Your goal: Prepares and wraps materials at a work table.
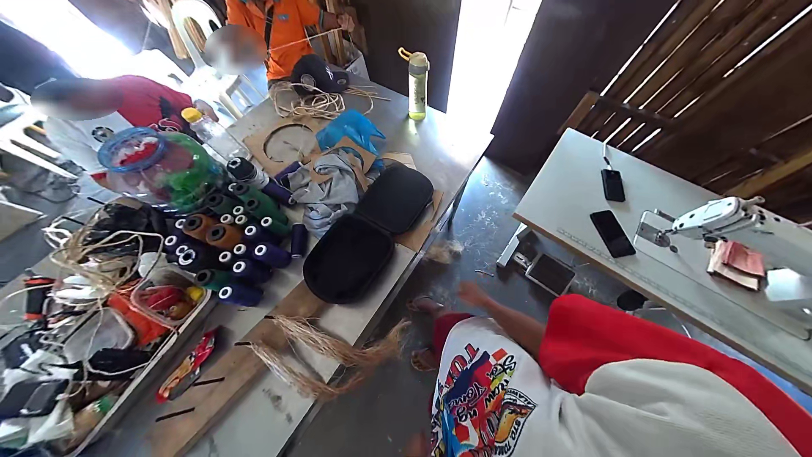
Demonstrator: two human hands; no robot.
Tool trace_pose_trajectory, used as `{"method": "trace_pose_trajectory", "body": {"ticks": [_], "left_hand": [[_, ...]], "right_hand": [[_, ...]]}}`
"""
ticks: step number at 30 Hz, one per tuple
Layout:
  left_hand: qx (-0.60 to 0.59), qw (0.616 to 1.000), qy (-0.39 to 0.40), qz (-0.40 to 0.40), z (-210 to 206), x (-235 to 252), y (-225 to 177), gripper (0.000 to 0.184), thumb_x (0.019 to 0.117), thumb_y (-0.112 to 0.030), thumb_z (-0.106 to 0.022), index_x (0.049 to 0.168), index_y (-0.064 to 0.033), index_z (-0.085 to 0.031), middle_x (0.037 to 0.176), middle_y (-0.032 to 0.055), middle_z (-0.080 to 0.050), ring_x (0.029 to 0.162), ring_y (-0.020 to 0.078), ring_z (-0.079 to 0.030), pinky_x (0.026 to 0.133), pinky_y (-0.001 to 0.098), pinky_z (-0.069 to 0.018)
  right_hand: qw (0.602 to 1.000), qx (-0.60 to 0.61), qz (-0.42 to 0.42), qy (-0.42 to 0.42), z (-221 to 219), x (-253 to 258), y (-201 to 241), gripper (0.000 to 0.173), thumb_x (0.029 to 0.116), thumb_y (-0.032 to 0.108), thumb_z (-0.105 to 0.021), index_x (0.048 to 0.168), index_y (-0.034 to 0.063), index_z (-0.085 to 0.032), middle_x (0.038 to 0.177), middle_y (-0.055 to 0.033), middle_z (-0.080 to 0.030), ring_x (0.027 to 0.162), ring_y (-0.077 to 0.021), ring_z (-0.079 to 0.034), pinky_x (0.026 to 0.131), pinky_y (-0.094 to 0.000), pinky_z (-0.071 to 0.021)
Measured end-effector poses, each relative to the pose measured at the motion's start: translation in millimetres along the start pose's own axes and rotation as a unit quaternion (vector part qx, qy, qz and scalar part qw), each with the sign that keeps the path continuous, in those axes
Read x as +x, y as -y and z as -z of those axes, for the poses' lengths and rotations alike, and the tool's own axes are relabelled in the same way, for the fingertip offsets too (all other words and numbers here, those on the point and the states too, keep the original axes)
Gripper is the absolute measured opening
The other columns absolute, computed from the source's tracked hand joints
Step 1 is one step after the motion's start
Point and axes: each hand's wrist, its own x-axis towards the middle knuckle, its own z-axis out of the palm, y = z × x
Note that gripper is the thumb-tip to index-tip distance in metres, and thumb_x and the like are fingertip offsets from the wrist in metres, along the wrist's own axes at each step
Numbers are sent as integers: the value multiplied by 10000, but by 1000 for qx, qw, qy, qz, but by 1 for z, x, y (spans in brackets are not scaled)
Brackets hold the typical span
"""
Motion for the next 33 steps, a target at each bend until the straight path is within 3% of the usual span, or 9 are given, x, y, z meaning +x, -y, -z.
{"method": "trace_pose_trajectory", "body": {"ticks": [2,4,7,13,18,21,24,27,33], "left_hand": [[-101,993,-36,-58,-27,36,-16,436,1129,-209,-375,1336,122,-568,1303,325,-613,1202,411,-615,1048,539,-476],[-269,957,-42,-102,-46,42,-47,437,1136,-200,-327,1366,117,-521,1244,320,-626,1088,356,-644,974,487,-504],[-284,946,27,-152,-48,37,-56,376,1116,-157,-398,1327,110,-557,1243,280,-642,1125,305,-644,1018,459,-506],[-103,994,36,-4,-27,27,13,442,1091,-313,-475,1302,40,-637,1325,255,-633,1258,375,-598,1085,554,-446],[-143,980,20,133,-6,20,69,462,1092,-377,-453,1387,-51,-594,1295,206,-642,1120,332,-636,963,519,-493],[-106,989,27,99,5,41,52,470,1103,-324,-453,1408,20,-551,1376,268,-581,1242,391,-581,1046,555,-452],[-265,958,-99,45,5,58,3,451,1122,-257,-413,1370,100,-537,1314,326,-595,1205,427,-600,1029,557,-470],[-380,916,-114,-65,0,45,-51,392,1118,-173,-407,1355,118,-522,1249,343,-606,1105,405,-627,969,523,-494],[-281,954,-52,-93,-28,53,-36,360,1100,-167,-472,1298,104,-605,1279,296,-636,1212,365,-619,1088,497,-450]], "right_hand": [[988,-130,64,59,-19,0,37,438,1008,420,-539,1216,82,-726,1272,-182,-683,1258,-391,-587,1094,-716,-318],[987,-138,50,57,-23,-2,35,461,995,445,-558,1175,55,-726,1234,-203,-689,1214,-400,-613,1048,-690,-385],[997,-59,4,54,-18,15,9,436,999,362,-628,1200,-20,-687,1191,-240,-694,1130,-394,-665,987,-604,-503],[936,-278,96,192,-58,-2,21,465,999,423,-575,1117,4,-738,1235,-238,-676,1207,-405,-616,995,-641,-463],[981,-121,39,146,-46,23,33,367,1021,313,-599,1139,-19,-698,1052,-206,-687,944,-297,-655,872,-511,-509],[965,-131,120,193,-67,20,48,360,1044,300,-569,1150,-9,-720,1101,-220,-699,1033,-330,-659,952,-541,-490],[941,-110,169,272,-79,25,56,325,1058,222,-553,1186,-34,-708,1115,-213,-698,1025,-271,-655,979,-460,-484],[972,-35,102,207,-74,39,55,303,1078,201,-520,1192,-46,-653,969,-158,-654,796,-180,-590,779,-358,-495],[972,-116,123,162,-57,49,49,302,1031,212,-567,1072,-61,-688,1054,-250,-668,1011,-353,-630,924,-547,-466]]}}
